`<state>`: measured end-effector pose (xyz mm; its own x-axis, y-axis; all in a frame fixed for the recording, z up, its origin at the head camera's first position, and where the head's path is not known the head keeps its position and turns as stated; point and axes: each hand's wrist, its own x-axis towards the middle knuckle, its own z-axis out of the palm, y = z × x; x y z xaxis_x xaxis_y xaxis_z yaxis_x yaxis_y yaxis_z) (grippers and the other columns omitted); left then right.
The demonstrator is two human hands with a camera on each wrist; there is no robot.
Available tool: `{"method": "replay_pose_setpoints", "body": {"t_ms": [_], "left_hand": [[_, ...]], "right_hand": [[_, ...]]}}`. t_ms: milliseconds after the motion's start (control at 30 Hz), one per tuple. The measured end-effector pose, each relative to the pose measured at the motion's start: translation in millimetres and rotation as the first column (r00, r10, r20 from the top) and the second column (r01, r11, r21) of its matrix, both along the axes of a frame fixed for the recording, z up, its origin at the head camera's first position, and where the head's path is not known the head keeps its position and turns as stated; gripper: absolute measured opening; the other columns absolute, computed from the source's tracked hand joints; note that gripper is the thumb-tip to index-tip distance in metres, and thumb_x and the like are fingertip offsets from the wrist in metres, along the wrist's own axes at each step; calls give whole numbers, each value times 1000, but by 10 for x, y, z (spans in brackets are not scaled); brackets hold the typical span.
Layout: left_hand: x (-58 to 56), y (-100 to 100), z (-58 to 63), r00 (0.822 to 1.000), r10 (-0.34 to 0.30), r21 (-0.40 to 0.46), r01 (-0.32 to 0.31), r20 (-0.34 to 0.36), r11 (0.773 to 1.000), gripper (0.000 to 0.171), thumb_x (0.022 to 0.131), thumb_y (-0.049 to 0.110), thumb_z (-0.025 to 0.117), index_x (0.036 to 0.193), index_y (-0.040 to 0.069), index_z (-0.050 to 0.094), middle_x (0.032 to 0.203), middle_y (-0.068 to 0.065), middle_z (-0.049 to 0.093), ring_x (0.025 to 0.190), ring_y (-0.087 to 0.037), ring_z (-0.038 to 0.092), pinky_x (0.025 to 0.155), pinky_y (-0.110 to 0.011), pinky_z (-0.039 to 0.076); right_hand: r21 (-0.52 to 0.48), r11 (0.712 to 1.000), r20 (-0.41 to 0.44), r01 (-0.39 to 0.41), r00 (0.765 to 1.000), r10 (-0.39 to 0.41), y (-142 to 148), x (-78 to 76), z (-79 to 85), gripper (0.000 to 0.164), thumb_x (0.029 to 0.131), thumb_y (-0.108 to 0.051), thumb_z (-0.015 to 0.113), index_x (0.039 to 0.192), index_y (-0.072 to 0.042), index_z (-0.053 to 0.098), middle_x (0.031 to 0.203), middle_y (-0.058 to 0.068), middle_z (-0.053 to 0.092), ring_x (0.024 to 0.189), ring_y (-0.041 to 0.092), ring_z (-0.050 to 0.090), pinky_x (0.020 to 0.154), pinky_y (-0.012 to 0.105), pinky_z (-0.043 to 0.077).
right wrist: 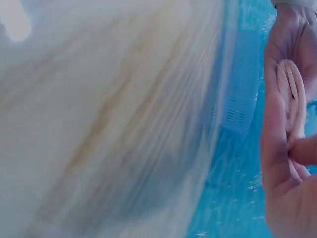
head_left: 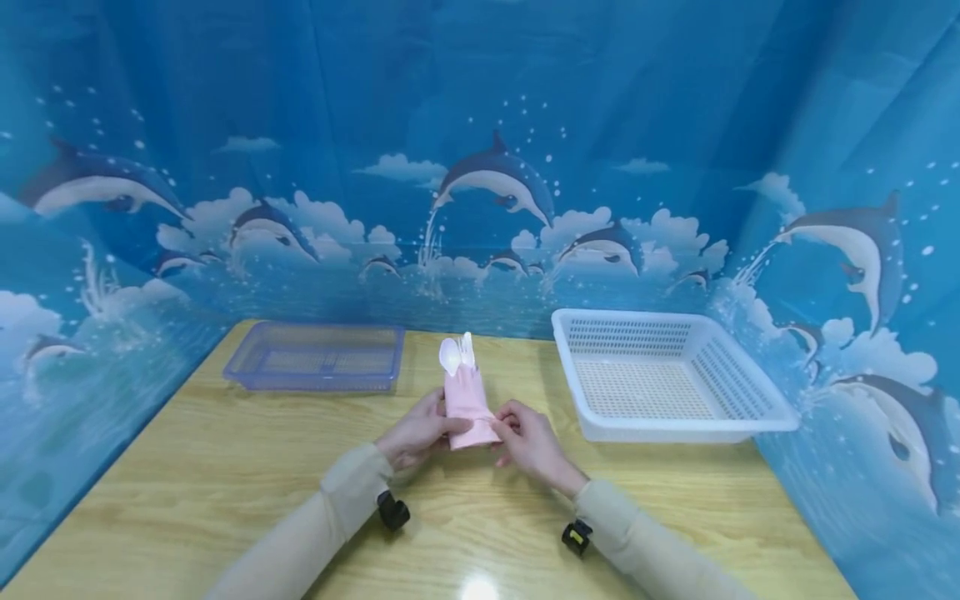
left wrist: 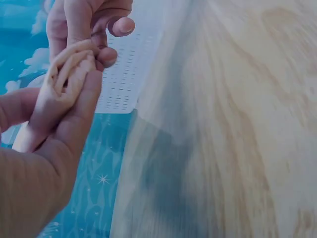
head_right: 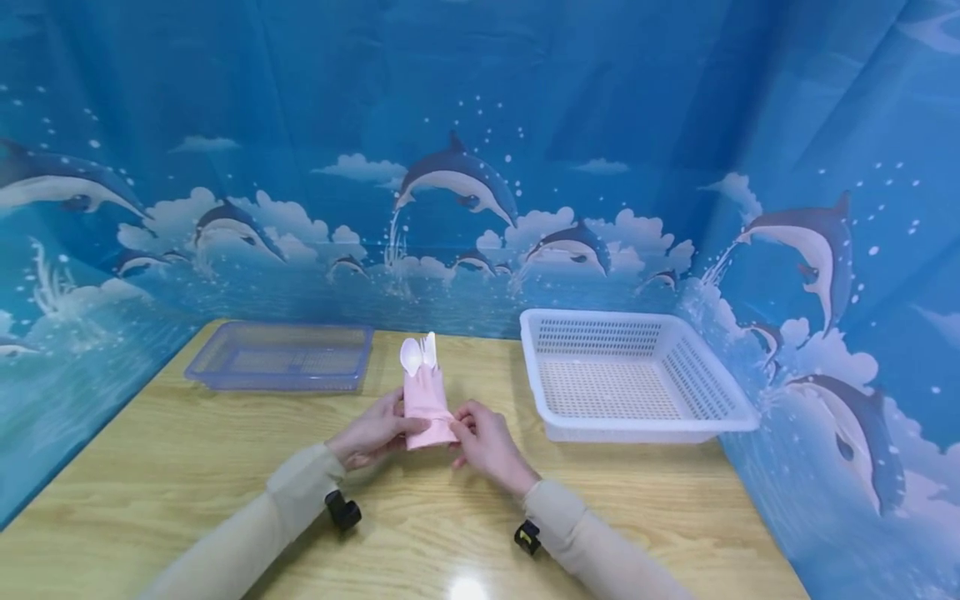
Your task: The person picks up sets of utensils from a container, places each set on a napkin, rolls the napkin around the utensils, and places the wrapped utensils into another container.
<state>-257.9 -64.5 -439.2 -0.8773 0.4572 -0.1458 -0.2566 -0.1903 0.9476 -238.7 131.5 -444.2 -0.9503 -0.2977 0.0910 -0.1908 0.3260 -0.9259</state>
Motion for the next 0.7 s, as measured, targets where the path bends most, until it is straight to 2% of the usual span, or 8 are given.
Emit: {"method": "replay_pose_setpoints", "body": {"t_ms": [100,267,467,567,700], "left_hand": [[2,-6,56,1000,0,21,0,-2,1000,64,81,-2,61,133,-3,23,115,-25,51,92,-26,61,81,-37,50],[22,15,76,1000,-15,49,15,2,999,53,80,-1,63,125,-8,35,110,-22,55,91,-26,61,82,-36,49],[45,54,34,1000,-15,65,16,-22,998,46,80,0,63,119,-9,40,106,-20,57,91,-25,61,83,-35,49],[53,61,-3,1000,-14,97,17,-27,995,48,81,-1,62,122,-8,38,108,-22,56,91,-27,62,82,-38,49],[59,52,-38,999,-3,114,7,-33,993,51,80,0,64,124,-5,38,109,-24,55,90,-31,62,78,-42,50]], "right_hand": [[-9,1000,-91,30,995,-31,-19,42,40,6,90,-9,54,94,-4,54,79,11,60,67,36,62,46,35,52],[-36,999,-116,32,993,-36,-54,115,83,8,89,-8,56,95,-4,55,80,10,60,61,32,62,47,36,53],[-114,992,-1,51,999,-51,-108,219,250,13,89,-9,56,96,3,56,79,16,59,60,33,58,48,41,52],[-37,998,34,50,998,-49,-123,288,376,16,89,-14,58,92,1,58,70,19,58,50,24,54,43,37,49],[57,998,53,-2,999,-1,-112,316,420,18,86,-19,63,85,-1,61,57,13,54,39,13,45,36,28,42]]}}
